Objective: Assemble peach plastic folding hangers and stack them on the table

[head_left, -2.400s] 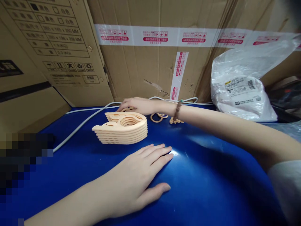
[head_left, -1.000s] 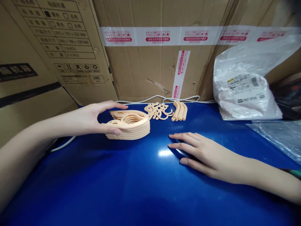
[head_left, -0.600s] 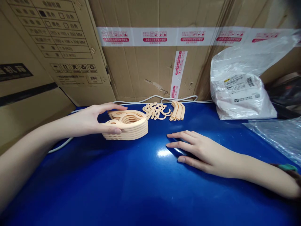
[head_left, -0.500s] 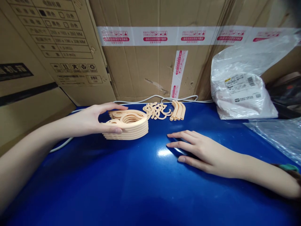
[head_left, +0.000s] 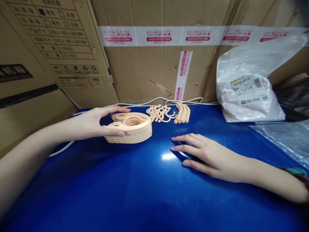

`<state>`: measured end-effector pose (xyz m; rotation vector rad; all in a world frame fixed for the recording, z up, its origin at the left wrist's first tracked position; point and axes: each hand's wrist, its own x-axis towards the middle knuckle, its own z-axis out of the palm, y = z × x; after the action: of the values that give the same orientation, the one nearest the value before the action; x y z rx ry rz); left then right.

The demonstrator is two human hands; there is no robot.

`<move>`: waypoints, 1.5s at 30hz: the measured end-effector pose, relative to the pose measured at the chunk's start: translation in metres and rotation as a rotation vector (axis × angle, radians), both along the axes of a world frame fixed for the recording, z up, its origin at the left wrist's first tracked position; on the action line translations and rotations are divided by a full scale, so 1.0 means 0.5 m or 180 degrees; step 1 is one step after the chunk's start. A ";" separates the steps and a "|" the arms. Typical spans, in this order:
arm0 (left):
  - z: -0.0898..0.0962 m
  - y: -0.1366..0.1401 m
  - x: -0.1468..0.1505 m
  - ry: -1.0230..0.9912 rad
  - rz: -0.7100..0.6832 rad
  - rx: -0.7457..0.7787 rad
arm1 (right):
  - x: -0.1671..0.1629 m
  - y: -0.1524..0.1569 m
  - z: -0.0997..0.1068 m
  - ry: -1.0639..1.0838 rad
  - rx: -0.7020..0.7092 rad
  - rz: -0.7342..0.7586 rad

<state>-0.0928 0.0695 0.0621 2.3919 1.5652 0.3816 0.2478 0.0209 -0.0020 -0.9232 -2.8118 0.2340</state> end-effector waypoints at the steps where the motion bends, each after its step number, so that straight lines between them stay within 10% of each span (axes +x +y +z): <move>1: -0.001 0.002 -0.002 -0.0001 0.0026 -0.0080 | 0.000 0.000 0.000 0.0007 0.0008 0.0007; 6: 0.005 -0.002 -0.003 0.0031 -0.0045 -0.0130 | 0.000 0.001 -0.001 0.0045 0.0016 0.0035; 13: -0.002 -0.085 0.093 -0.0364 -0.0927 0.1632 | 0.000 0.001 -0.001 0.0078 0.0041 0.0029; 22: -0.126 -0.125 0.165 0.0229 -0.1915 0.0291 | 0.004 0.006 -0.011 0.0125 0.0346 -0.0215; 45: -0.119 -0.123 0.161 0.0276 -0.1850 0.0105 | -0.100 0.184 0.041 -0.0452 0.1278 -0.0633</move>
<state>-0.0123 0.0080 0.0027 2.7665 0.8248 0.1821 0.1978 0.1130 0.0186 -1.1396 -2.7073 -0.4216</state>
